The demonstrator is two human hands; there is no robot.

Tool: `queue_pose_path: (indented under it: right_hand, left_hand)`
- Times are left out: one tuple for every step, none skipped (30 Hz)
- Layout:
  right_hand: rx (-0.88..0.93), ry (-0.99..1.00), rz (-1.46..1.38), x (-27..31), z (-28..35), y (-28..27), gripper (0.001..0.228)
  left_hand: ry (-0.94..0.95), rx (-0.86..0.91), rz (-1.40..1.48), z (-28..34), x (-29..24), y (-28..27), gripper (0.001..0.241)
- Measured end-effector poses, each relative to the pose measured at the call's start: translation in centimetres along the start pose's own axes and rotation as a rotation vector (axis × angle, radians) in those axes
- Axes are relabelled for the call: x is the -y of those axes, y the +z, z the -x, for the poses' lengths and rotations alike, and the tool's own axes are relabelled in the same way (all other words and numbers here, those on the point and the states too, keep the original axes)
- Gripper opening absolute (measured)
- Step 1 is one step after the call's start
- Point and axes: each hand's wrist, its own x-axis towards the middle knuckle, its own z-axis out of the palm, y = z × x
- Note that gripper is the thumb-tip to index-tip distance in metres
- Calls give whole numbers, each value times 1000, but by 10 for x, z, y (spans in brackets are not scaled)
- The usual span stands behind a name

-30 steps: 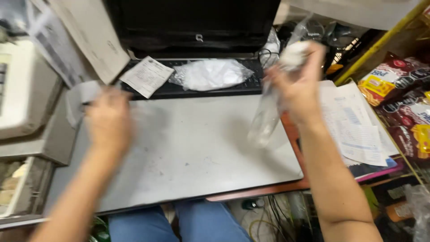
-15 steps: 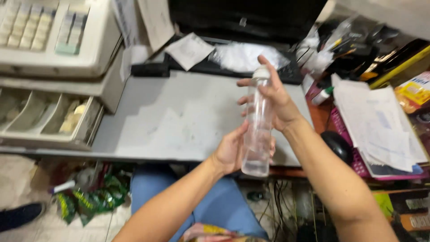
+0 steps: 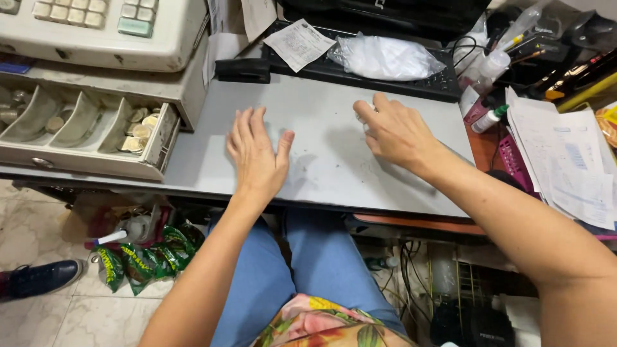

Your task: Counting coins, organizing snack bags, and cleaning the checkout counter

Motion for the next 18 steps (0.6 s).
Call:
queue_pose_path:
  right_hand:
    - [-57, -21, 7, 4, -2, -4, 56]
    - [-114, -41, 15, 7, -3, -8, 49]
    - [-109, -39, 17, 13, -6, -14, 49]
    - [-89, -48, -20, 18, -9, -20, 56]
    - [-71, -58, -57, 23, -12, -25, 64]
    - [-69, -56, -56, 21, -14, -25, 64]
    - [-150, -72, -29, 20, -17, -24, 58]
    - [-230, -89, -1, 18, -19, -23, 52]
    - [-229, -91, -2, 22, -21, -30, 52]
    - [-213, -95, -54, 25, -22, -37, 58]
    - [-198, -100, -109, 29, -23, -43, 65]
    - [-196, -101, -112, 29, -25, -43, 65]
    - [-267, -112, -103, 29, -26, -43, 61]
    - [-338, -122, -92, 28, -27, -43, 57]
    - [-340, -124, -91, 32, -28, -54, 57]
    - [-308, -142, -206, 37, -29, -65, 59]
    - [-271, -155, -327, 43, -26, -73, 61]
    - [-267, -153, -332, 44, -28, -66, 61]
  left_hand:
    - [-8, 42, 45, -1, 1, 0, 67]
    - [-16, 84, 90, -1, 2, 0, 69]
    - [-17, 88, 94, -1, 1, -2, 69]
    - [-14, 133, 105, -1, -1, -3, 76]
    - [-10, 177, 114, -1, -1, -5, 84]
    - [-10, 179, 116, -1, -1, -5, 84]
    - [5, 205, 115, -1, 0, -6, 87]
    - [20, 230, 113, -1, 1, -7, 91]
    - [18, 231, 113, -1, 1, -7, 91]
    - [9, 257, 122, -2, 1, -7, 94]
    - [-1, 284, 129, -2, 1, -8, 98]
    - [-4, 286, 127, -2, 0, -9, 98]
    - [4, 271, 105, -3, -1, -9, 104]
    - [12, 256, 83, -4, -3, -10, 112]
    - [13, 253, 83, -5, -1, -8, 112]
    - [28, 217, 99, -6, 0, -7, 111]
    - [40, 191, 112, -3, 2, -5, 110]
    - [37, 197, 110, -3, 1, -7, 110]
